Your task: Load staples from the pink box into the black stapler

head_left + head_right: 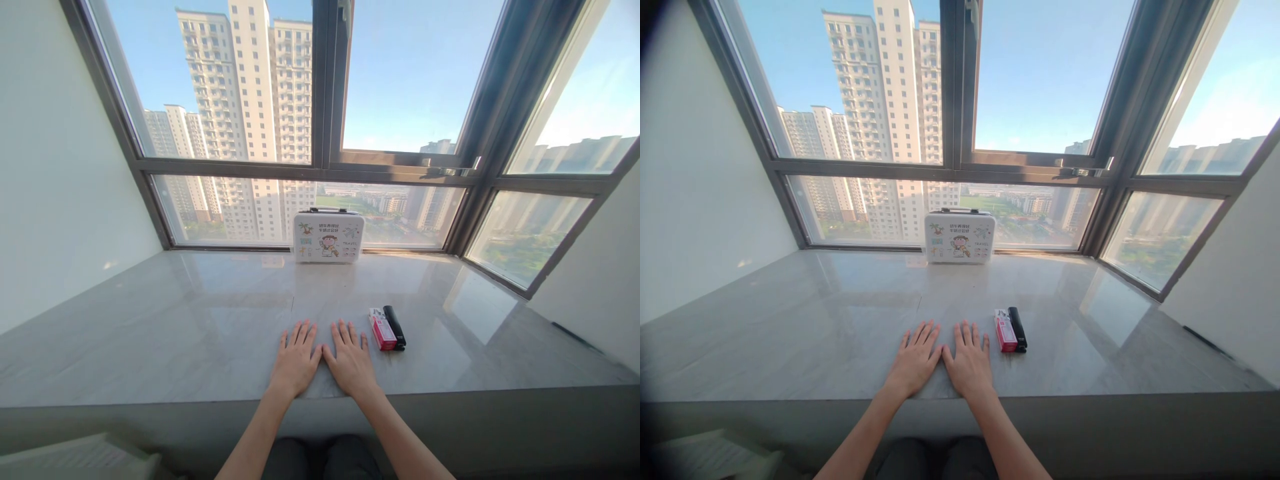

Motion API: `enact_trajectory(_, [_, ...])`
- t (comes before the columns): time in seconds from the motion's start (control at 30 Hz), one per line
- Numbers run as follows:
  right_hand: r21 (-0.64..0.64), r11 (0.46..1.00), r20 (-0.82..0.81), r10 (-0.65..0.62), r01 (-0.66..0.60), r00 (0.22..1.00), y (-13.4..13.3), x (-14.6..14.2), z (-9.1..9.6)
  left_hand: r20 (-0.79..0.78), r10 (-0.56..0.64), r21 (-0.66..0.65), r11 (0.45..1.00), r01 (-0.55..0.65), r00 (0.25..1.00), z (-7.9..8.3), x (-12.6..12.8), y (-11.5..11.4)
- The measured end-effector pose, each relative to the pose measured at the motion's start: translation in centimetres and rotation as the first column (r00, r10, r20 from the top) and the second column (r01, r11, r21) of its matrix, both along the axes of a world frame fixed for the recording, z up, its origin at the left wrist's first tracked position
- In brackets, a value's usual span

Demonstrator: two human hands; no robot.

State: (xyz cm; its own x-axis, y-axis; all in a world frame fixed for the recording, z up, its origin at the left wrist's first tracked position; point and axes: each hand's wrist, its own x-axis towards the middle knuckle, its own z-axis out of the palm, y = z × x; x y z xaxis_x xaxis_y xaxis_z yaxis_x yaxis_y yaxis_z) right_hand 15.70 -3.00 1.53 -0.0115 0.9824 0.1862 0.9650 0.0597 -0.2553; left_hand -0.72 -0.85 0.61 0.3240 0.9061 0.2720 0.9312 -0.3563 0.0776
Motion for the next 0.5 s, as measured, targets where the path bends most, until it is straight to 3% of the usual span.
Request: enact_trajectory(0.5, [-0.013,1.0,0.005,-0.014,0.014,1.0,-0.25,-0.13,0.31,0.017,0.0,0.025,1.0,0.0,1.0,-0.37,-0.08,0.11])
